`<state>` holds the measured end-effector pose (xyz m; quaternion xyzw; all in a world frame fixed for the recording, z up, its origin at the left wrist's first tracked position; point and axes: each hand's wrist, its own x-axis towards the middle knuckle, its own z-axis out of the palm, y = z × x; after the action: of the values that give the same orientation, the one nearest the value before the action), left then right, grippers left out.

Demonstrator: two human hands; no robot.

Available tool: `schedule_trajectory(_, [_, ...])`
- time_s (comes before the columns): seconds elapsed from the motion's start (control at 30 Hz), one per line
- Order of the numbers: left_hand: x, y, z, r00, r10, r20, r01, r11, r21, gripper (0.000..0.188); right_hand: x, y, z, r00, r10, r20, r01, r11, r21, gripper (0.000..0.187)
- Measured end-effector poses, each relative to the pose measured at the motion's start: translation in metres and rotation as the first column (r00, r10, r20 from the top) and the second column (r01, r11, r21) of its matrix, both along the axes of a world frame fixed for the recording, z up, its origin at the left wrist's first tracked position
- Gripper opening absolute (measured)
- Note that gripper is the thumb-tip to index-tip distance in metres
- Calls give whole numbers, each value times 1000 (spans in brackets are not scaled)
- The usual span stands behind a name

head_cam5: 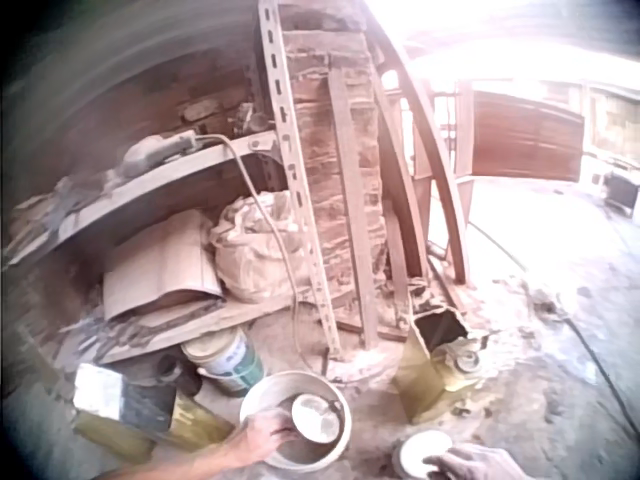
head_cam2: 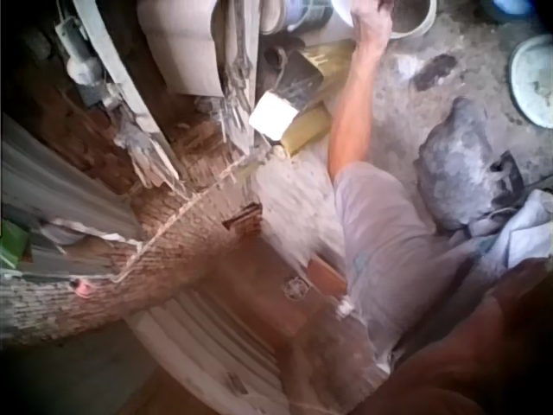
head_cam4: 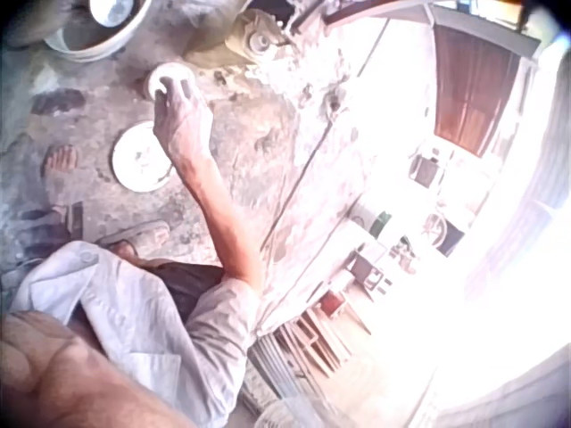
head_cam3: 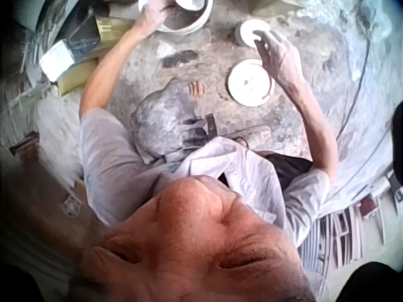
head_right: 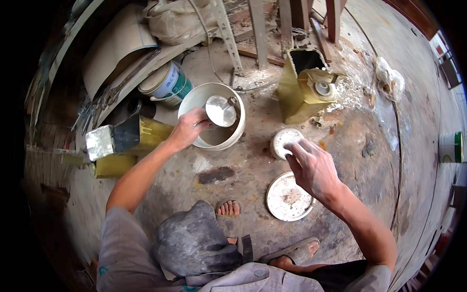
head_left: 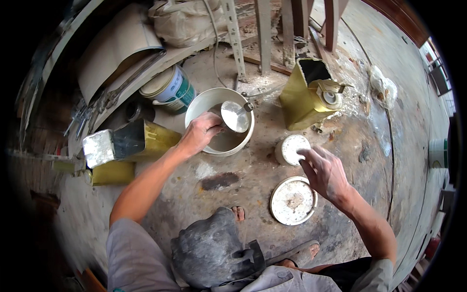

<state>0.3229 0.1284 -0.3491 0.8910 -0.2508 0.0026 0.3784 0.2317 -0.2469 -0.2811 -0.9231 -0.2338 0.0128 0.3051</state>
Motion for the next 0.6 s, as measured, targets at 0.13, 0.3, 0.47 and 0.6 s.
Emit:
schedule_trajectory(0.13, [-9, -11, 22, 988, -101, 117, 86, 988, 126, 27, 27, 29, 21, 993, -18, 119, 16, 1000, 16, 33])
schedule_trajectory(0.3, [-17, -36, 31, 964, -209, 162, 206, 978, 32, 24, 27, 37, 22, 989, 13, 145, -22, 998, 62, 38])
schedule_trajectory(0.47, [-27, -49, 42, 955, -276, 113, 277, 961, 0, 24, 16, 28, 22, 994, -8, 107, -3, 994, 105, 32])
schedule_trajectory(0.6, [-35, -80, 56, 933, -360, -7, 359, 932, -56, 23, 7, 6, 29, 995, -70, -71, 80, 987, 138, 25])
